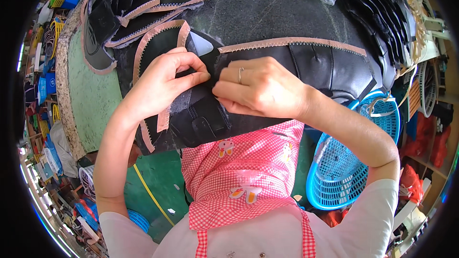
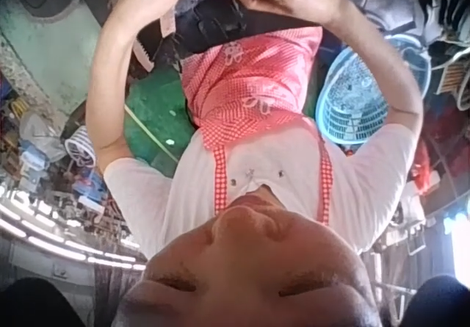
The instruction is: Manually attaching and aligning plastic reinforcement pieces onto shoe upper components.
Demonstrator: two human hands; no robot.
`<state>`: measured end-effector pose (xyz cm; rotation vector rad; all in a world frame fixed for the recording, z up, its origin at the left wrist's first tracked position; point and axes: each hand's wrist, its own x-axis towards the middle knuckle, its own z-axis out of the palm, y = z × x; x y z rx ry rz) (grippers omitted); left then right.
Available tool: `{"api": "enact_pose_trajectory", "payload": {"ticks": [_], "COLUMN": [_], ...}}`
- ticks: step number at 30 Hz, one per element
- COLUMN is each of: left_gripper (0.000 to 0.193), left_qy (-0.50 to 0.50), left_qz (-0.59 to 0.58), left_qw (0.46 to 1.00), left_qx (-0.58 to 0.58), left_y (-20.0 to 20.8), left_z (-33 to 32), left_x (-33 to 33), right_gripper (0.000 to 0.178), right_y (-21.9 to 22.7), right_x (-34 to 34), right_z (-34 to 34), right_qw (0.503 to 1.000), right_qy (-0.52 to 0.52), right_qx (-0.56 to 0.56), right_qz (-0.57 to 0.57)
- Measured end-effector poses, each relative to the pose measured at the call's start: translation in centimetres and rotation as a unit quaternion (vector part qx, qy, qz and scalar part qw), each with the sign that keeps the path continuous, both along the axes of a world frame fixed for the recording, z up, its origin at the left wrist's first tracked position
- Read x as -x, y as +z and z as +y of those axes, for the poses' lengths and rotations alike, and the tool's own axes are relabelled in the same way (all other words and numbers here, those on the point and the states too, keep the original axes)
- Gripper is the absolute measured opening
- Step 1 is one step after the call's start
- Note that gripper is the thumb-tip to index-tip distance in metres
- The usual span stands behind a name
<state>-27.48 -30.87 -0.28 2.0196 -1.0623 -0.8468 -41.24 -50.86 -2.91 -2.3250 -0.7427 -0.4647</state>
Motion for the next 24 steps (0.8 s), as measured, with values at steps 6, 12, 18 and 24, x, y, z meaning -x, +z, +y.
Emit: {"api": "enact_pose_trajectory", "payload": {"ticks": [6, 12, 18, 24], "left_gripper": [0.012, 0.016, 0.018, 0.014], "left_qy": [-0.014, 0.005, -0.022, 0.042], "left_qz": [-0.023, 0.054, -0.054, -0.141], "left_qw": [0.999, 0.998, 0.996, 0.989], "left_qx": [-0.047, -0.013, -0.074, 0.021], "left_y": [1.6, 0.9, 1.5, -0.7], "left_z": [-0.5, -0.2, -0.8, 0.1], "left_x": [0.0, -0.6, 0.5, -0.1], "right_gripper": [0.022, 0.022, 0.019, 0.019], "right_y": [0.0, -0.1, -0.5, 0.7], "right_x": [0.7, 0.9, 0.3, 1.1], "right_z": [0.4, 0.6, 0.7, 1.2], "right_qw": [1.000, 0.999, 0.999, 1.000], "right_qy": [-0.017, -0.038, -0.049, 0.015], "right_qx": [0.000, -0.017, -0.014, 0.021], "right_qz": [0.014, 0.016, 0.003, -0.012]}}
